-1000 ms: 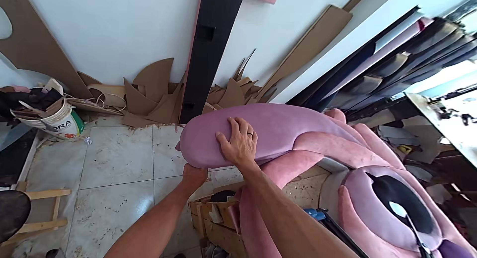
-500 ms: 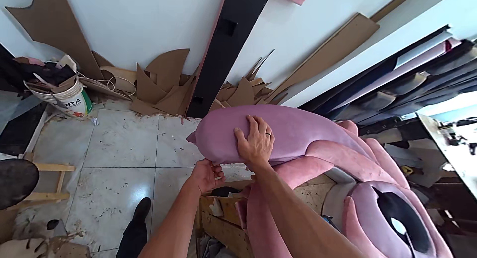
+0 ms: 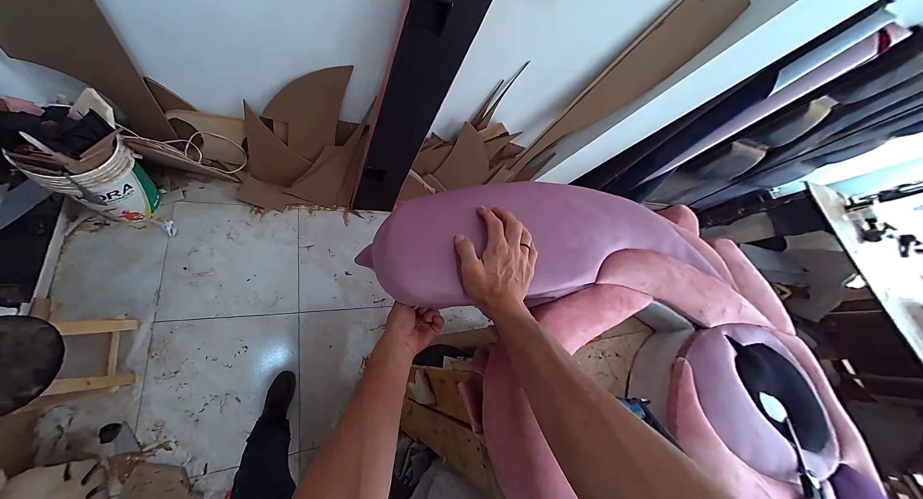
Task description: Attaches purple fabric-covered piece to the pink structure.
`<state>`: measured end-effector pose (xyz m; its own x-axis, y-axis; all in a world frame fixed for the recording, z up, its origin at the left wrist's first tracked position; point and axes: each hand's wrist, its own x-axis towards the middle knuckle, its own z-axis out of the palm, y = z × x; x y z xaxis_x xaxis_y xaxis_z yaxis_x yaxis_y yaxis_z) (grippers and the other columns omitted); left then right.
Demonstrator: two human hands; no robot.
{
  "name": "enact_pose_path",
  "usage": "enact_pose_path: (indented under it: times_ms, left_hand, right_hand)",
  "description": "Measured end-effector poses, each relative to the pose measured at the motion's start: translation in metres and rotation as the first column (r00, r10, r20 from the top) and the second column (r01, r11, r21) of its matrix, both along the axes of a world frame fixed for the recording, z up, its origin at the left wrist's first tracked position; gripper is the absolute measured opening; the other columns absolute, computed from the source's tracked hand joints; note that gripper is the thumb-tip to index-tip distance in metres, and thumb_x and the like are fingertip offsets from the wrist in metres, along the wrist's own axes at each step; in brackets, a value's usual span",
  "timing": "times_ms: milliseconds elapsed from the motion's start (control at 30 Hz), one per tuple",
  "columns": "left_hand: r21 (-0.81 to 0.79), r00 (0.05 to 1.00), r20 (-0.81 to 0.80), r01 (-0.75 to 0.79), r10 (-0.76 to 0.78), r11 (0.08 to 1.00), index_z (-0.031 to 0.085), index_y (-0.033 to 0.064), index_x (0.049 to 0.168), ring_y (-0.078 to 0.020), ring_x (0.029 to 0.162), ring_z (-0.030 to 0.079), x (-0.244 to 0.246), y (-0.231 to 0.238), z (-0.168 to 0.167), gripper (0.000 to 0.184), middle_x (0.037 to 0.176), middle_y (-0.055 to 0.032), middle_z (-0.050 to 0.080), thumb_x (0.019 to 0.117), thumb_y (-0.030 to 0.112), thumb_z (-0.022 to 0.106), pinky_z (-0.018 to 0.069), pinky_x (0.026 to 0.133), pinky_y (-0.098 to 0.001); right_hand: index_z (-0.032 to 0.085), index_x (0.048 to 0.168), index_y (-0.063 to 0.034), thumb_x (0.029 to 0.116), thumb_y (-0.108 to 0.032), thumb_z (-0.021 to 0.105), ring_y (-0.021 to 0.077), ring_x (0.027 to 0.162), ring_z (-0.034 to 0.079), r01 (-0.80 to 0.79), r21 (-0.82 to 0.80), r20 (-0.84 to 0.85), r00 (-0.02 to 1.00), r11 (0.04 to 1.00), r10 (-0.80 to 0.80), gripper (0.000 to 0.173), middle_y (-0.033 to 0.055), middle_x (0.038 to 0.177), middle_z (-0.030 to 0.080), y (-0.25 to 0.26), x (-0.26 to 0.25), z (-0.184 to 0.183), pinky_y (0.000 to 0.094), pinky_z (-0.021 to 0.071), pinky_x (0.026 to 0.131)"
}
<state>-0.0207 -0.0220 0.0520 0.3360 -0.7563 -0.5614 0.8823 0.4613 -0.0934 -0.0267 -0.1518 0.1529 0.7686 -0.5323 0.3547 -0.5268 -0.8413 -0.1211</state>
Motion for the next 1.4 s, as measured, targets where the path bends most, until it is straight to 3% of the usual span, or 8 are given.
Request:
enact_pose_path:
  times_ms: [100, 200, 433, 633, 900, 967, 1167, 1400]
  left_hand:
    - [0.389, 0.906, 0.396, -0.021, -0.146, 0.921, 0.055, 0.0083, 0.092, -0.0131, 0.055, 0.057, -0.007, 0.005, -0.005, 0.032, 0.067, -0.0027, 0.056, 0.1116, 0.020, 0.032, 0.0549, 0.058, -0.0298]
    - [0.666, 0.496, 0.724, -0.321, -0.480, 0.673, 0.060, -0.0002, 0.122, -0.0213, 0.072, 0.066, -0.012, 0.029, -0.024, 0.025, 0.095, -0.0135, 0.068, 0.1057, 0.017, 0.052, 0.0578, 0.069, -0.0428]
    - [0.359, -0.060, 0.872, -0.597, -0.486, 0.718, 0.063, -0.0017, 0.111, -0.0127, 0.091, 0.071, -0.021, 0.017, -0.032, 0.039, 0.099, -0.0088, 0.072, 0.0917, 0.030, 0.074, 0.0612, 0.081, -0.0329]
    - [0.221, -0.417, 0.657, -0.690, -0.628, 0.689, 0.069, -0.0073, 0.095, -0.0222, 0.082, 0.074, 0.004, 0.028, -0.063, 0.030, 0.086, -0.0156, 0.074, 0.1047, 0.013, 0.049, 0.0612, 0.080, -0.0395]
    - [-0.131, -0.686, 0.385, -0.702, -0.617, 0.700, 0.070, -0.0054, 0.094, -0.0272, 0.091, 0.071, 0.055, 0.005, -0.092, 0.027, 0.089, -0.0196, 0.071, 0.1040, 0.015, 0.055, 0.0545, 0.086, -0.0412]
    - [-0.117, -0.705, 0.499, -0.630, -0.504, 0.767, 0.067, -0.0054, 0.104, -0.0148, 0.093, 0.067, 0.070, 0.003, -0.104, 0.022, 0.095, -0.0131, 0.068, 0.1021, 0.016, 0.061, 0.0548, 0.087, -0.0298]
    - [0.061, -0.733, -0.014, -0.680, -0.680, 0.731, 0.072, -0.0032, 0.101, -0.0452, 0.103, 0.070, 0.063, 0.032, -0.056, 0.032, 0.103, -0.0277, 0.072, 0.1035, 0.023, 0.054, 0.0522, 0.088, -0.0618]
    - [0.184, -0.838, -0.058, -0.543, -0.542, 0.819, 0.071, -0.0021, 0.083, -0.0241, 0.059, 0.068, 0.128, 0.128, 0.017, 0.040, 0.067, -0.0125, 0.067, 0.1034, 0.024, 0.048, 0.0564, 0.054, -0.0436]
  right_hand:
    - [0.060, 0.143, -0.0250, 0.0940, -0.066, 0.038, 0.0294, 0.142, 0.045, 0.000, 0.020, 0.012, 1.000, 1.000, 0.000, 0.068, 0.0070, 0.151, 0.054, 0.001, 0.000, 0.002, 0.0555, 0.0319, 0.115]
    - [0.064, 0.138, -0.0232, 0.0936, -0.062, 0.044, 0.0284, 0.141, 0.048, -0.015, 0.044, 0.059, 0.998, 0.999, 0.013, 0.062, 0.0054, 0.147, 0.057, 0.000, 0.001, 0.001, 0.0540, 0.0328, 0.116]
    - [0.075, 0.106, -0.0040, 0.0983, -0.013, 0.051, 0.0182, 0.112, 0.067, -0.086, 0.340, 0.683, 0.707, 0.937, -0.182, 0.026, 0.0086, 0.113, 0.073, 0.062, -0.039, -0.005, 0.0393, 0.0550, 0.096]
    - [0.075, 0.096, -0.0099, 0.0943, -0.015, 0.055, 0.0058, 0.086, 0.069, 0.023, 0.736, 0.537, 0.588, 0.676, -0.605, 0.020, -0.0015, 0.098, 0.072, 0.199, -0.121, -0.106, 0.0261, 0.0609, 0.073]
    - [0.076, 0.103, -0.0084, 0.0977, -0.015, 0.052, 0.0097, 0.085, 0.068, -0.119, 0.794, 0.559, 0.530, 0.597, -0.638, 0.025, 0.0016, 0.095, 0.071, 0.183, -0.068, -0.132, 0.0306, 0.0587, 0.071]
    - [0.076, 0.106, -0.0095, 0.1011, -0.019, 0.049, 0.0106, 0.088, 0.068, -0.194, 0.865, 0.496, 0.465, 0.462, -0.734, 0.029, 0.0016, 0.097, 0.071, 0.168, -0.046, -0.126, 0.0333, 0.0582, 0.075]
    - [0.073, 0.104, -0.0058, 0.1075, -0.053, 0.032, 0.0272, 0.098, 0.066, -0.215, 0.964, 0.020, 0.636, -0.153, -0.772, 0.062, 0.0138, 0.102, 0.070, 0.110, -0.027, -0.103, 0.0551, 0.0506, 0.082]
    - [0.062, 0.127, -0.0148, 0.1067, -0.056, 0.032, 0.0135, 0.067, 0.061, -0.508, 0.599, -0.143, 0.693, -0.620, -0.706, 0.055, 0.0048, 0.094, 0.070, 0.105, -0.021, -0.104, 0.0283, 0.0468, 0.056]
